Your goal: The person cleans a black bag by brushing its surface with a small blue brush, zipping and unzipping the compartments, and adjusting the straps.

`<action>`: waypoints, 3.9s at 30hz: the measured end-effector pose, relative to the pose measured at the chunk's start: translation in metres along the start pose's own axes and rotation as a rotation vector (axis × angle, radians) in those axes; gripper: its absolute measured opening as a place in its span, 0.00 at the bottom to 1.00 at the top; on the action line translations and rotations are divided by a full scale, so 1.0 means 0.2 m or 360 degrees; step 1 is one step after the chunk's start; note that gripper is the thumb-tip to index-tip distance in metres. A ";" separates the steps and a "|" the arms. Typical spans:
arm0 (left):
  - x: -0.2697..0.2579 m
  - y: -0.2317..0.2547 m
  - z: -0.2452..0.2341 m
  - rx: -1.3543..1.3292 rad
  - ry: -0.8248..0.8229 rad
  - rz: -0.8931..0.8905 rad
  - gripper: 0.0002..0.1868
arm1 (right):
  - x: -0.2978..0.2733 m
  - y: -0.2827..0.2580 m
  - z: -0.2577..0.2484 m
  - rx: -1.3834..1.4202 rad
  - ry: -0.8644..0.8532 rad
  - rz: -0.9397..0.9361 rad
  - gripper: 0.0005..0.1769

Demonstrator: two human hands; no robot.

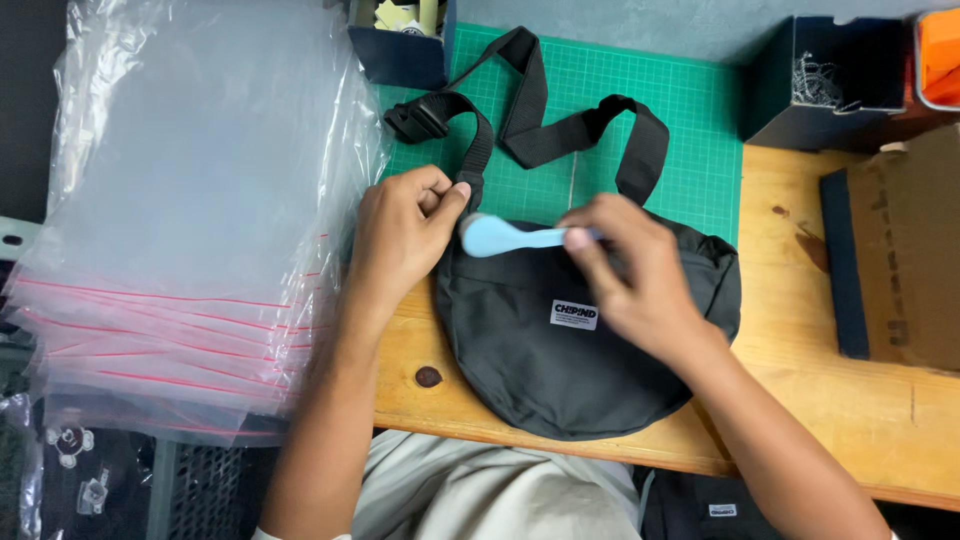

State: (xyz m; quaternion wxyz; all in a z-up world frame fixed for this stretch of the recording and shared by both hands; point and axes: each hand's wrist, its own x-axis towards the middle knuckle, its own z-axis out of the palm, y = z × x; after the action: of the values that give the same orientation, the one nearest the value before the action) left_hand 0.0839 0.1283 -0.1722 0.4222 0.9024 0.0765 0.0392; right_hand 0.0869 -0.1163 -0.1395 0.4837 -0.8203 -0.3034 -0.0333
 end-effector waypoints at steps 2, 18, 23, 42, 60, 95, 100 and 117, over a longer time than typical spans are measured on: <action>0.00 -0.02 -0.02 0.0026 -0.0016 0.0018 0.09 | 0.02 0.07 0.07 -0.0125 -0.0116 -0.0036 0.06; -0.02 0.02 0.04 0.0232 -0.0014 0.0135 0.19 | 0.08 0.15 -0.31 -0.0637 -0.0402 -0.0085 0.03; -0.03 0.06 0.01 0.0301 -0.0011 0.0155 0.20 | 0.08 0.10 -0.16 -0.0553 -0.0271 -0.0100 0.03; -0.05 0.05 0.02 0.0477 0.0004 0.0206 0.25 | 0.02 0.16 -0.22 -0.0564 -0.0448 0.0112 0.07; -0.04 0.06 0.00 0.0558 0.0013 0.0181 0.40 | 0.00 0.18 -0.48 -0.0392 -0.0479 0.0194 0.06; -0.15 0.27 0.08 0.0577 0.0031 0.1239 0.23 | -0.03 0.19 -0.56 -0.0659 -0.0016 0.0300 0.07; -0.17 0.25 0.12 0.0753 -0.0022 0.1212 0.21 | -0.05 0.33 -0.57 -0.0848 -0.0065 0.0380 0.07; -0.16 0.20 0.12 0.0509 -0.0165 0.1317 0.10 | -0.01 0.17 -0.49 -0.0586 -0.0210 0.0496 0.04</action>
State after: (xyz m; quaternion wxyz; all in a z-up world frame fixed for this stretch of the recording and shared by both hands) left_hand 0.0606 0.0785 -0.1568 0.2293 0.9118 -0.3073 0.1473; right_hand 0.1266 -0.2076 -0.1139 0.3045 -0.9319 -0.1930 0.0406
